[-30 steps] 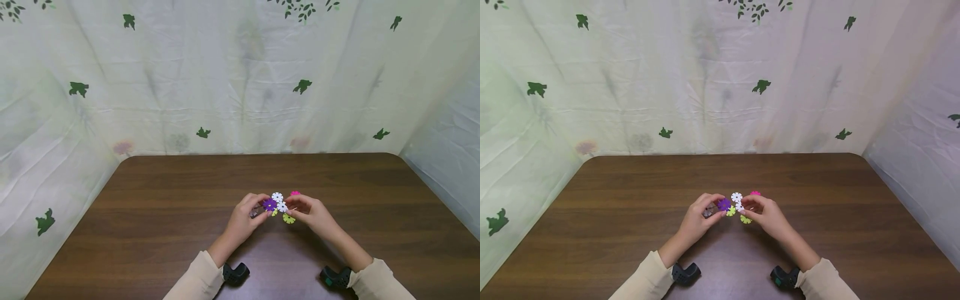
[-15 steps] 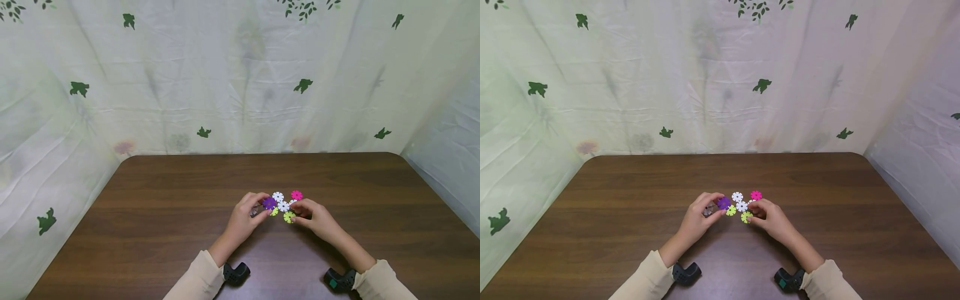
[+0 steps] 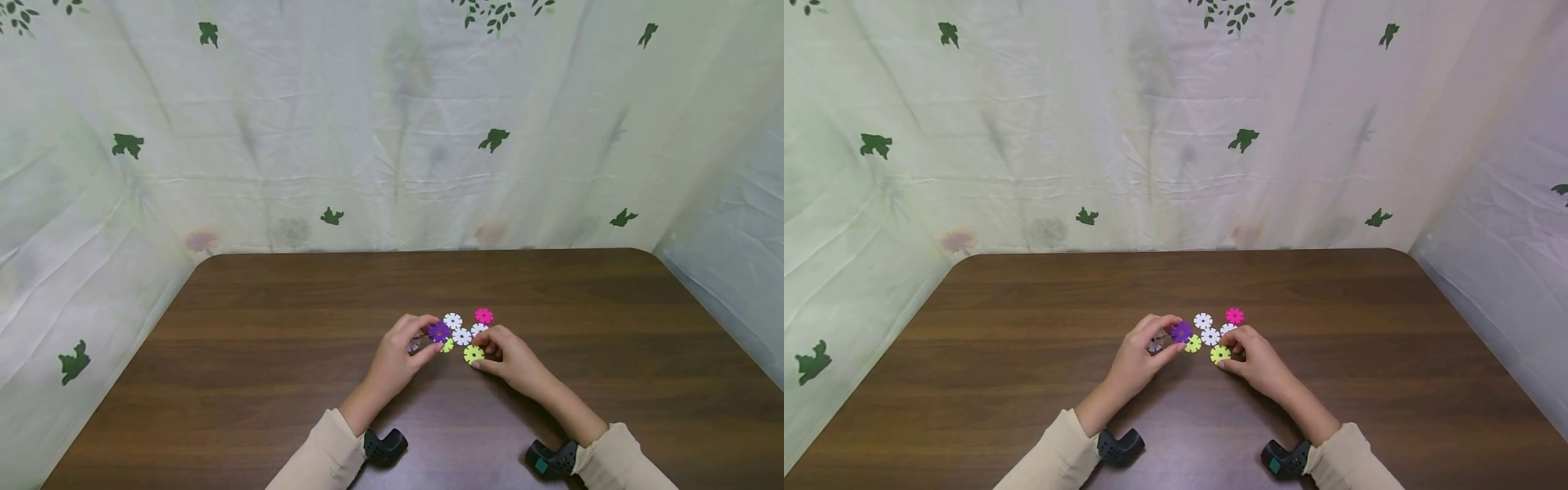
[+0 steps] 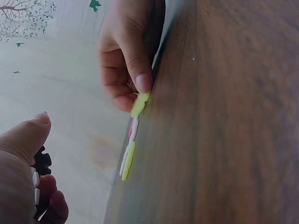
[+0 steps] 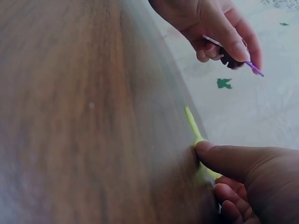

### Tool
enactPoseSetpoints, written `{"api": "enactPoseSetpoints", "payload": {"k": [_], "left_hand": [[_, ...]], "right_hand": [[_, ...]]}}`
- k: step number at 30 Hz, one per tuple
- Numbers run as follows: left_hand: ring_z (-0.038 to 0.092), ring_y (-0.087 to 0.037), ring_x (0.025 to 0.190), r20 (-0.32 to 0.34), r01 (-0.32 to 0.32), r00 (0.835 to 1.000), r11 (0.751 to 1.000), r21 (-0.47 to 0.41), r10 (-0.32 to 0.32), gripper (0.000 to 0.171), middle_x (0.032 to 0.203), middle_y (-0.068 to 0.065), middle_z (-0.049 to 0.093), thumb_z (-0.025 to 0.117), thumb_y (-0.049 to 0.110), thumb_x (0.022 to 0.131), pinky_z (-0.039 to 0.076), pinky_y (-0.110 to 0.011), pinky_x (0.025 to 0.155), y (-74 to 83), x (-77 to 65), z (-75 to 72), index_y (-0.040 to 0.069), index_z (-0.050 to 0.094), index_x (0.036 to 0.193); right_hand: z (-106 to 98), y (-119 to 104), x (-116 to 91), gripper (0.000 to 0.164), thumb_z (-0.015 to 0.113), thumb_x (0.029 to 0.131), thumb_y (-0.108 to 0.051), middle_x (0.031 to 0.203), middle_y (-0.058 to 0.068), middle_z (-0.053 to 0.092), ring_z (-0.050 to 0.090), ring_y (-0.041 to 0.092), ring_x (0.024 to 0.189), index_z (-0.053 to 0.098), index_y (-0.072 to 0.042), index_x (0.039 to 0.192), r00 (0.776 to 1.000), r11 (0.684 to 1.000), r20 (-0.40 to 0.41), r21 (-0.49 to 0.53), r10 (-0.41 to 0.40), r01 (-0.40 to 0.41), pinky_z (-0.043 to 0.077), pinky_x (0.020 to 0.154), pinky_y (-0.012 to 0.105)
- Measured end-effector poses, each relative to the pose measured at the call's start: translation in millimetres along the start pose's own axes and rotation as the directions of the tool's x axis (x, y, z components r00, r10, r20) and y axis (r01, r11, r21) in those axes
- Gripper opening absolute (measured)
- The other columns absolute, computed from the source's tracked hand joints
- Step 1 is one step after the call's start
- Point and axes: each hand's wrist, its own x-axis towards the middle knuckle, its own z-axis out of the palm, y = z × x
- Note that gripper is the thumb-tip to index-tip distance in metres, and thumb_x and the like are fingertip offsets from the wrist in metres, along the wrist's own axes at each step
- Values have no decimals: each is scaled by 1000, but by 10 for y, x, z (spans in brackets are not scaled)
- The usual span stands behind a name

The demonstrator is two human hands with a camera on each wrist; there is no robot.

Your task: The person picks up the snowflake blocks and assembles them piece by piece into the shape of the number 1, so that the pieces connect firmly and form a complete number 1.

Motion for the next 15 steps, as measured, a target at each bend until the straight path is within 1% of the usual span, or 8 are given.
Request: {"api": "enactPoseSetpoints", "payload": {"k": [4, 7, 9, 11, 15], "left_hand": [[55, -11, 85, 5, 4, 1000, 1000, -6, -4, 36, 93, 0, 56, 74, 8, 74, 46, -22, 74, 1, -1, -4, 8, 61, 107], [54, -10, 85, 7, 10, 1000, 1000, -8, -10, 36, 93, -1, 56, 73, 8, 74, 46, -21, 74, 1, -1, -4, 8, 61, 107], [54, -10, 85, 8, 13, 1000, 1000, -8, -13, 36, 93, -1, 56, 73, 8, 74, 46, -21, 75, 2, 0, -5, 8, 61, 107], [54, -10, 85, 9, 16, 1000, 1000, -5, -15, 36, 93, 0, 56, 74, 8, 74, 46, -21, 75, 3, -1, -4, 8, 61, 107], [55, -11, 85, 9, 7, 1000, 1000, 1, -7, 36, 93, -1, 56, 74, 9, 73, 46, -22, 74, 3, 0, -1, 8, 61, 107]], "right_hand": [[-23, -18, 10, 23, 70, 77, -8, 77, -2, 52, 49, 12, 70, 58, -8, 96, 999, 999, 39, 48, 13, -15, 42, 60, 25], [-49, -34, 29, 19, 66, 80, -6, 77, -2, 55, 51, 12, 69, 59, -7, 98, 998, 997, 60, 79, 15, -20, 44, 60, 26], [-63, -47, 44, 17, 65, 81, -5, 79, -1, 57, 53, 12, 71, 61, -7, 98, 998, 995, 60, 100, 18, -24, 45, 63, 26], [-72, -58, 59, 17, 64, 81, -3, 82, 1, 59, 55, 14, 73, 61, -4, 98, 998, 989, 52, 147, 20, -28, 47, 65, 27], [-87, -95, 87, 18, 66, 79, -2, 83, 6, 59, 56, 15, 73, 60, 1, 96, 999, 973, 24, 225, 36, -41, 48, 65, 26]]}}
